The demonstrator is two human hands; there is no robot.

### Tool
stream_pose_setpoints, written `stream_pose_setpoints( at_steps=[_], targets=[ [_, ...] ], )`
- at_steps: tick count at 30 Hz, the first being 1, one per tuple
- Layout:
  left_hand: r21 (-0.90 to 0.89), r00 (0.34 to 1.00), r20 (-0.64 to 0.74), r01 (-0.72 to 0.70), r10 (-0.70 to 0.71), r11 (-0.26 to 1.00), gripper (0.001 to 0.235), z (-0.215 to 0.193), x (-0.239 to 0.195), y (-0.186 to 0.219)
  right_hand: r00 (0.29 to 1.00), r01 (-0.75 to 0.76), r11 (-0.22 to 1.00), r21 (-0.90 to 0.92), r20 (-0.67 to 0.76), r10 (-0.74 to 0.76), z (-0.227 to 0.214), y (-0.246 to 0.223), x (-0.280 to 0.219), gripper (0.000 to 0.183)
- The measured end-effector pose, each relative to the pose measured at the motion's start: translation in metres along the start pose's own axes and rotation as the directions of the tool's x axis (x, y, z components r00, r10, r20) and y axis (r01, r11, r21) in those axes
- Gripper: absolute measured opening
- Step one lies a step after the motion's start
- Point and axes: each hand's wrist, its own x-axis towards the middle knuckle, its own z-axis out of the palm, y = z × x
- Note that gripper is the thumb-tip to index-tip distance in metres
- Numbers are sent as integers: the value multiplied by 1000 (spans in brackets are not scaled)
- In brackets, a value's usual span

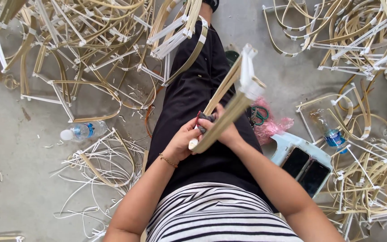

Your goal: The recorder assembles U-shaped wooden and plastic components, using shears to trim pieces and scissors to cut tape or ties.

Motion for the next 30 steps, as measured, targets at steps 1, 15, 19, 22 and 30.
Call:
stream_pose_setpoints(
  at_steps=[1,15,19,22,30],
  targets=[
    [2,1000,-3,-2,2,1000,45,-1,-1,0,1000,2,1000,3,2,-2,-14,-22,18,69],
    [83,994,-83,77,-70,994,49,-10,3,-4,977,-154,967,-205,-177,118,-69,-82,83,49],
    [148,996,-75,55,-44,987,50,-5,6,0,955,23,987,-160,-289,-69,-76,-77,88,42],
    [72,993,-65,99,-95,992,55,-7,9,0,987,28,905,-424,-133,-93,-45,-34,67,27],
    [-4,997,-74,-10,9,1000,33,2,3,6,950,-228,968,-109,-245,196,-113,-50,-18,41]
  ],
)
